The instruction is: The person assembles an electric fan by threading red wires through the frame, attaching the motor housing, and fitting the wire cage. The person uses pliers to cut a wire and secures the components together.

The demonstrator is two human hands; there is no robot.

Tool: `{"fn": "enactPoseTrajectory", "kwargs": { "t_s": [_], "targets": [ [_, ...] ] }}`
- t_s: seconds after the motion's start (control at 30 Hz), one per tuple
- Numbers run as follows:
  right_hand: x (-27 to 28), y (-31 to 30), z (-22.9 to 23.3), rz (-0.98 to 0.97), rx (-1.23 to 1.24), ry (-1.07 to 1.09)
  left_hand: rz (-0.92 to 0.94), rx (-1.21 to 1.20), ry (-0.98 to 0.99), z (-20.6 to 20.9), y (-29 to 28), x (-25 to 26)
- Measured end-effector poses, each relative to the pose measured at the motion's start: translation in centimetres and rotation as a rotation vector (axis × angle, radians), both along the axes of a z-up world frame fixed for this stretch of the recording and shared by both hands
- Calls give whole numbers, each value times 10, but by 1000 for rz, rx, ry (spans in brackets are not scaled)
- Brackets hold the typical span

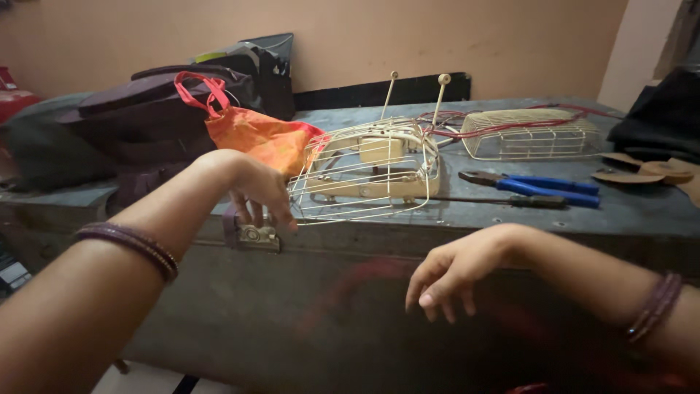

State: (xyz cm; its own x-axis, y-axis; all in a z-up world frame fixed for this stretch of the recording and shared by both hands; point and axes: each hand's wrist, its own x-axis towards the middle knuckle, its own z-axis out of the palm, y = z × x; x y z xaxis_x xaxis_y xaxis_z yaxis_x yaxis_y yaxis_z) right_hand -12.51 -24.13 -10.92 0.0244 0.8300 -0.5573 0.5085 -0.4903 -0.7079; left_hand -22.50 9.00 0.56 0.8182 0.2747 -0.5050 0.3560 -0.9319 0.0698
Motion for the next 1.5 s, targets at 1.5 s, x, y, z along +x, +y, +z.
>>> {"fn": "enactPoseTrajectory", "kwargs": {
  "t_s": [1.5],
  "targets": [
    [124,23,28,-1126,716,-282,283,-117,-994,-43,37,141]
  ]
}}
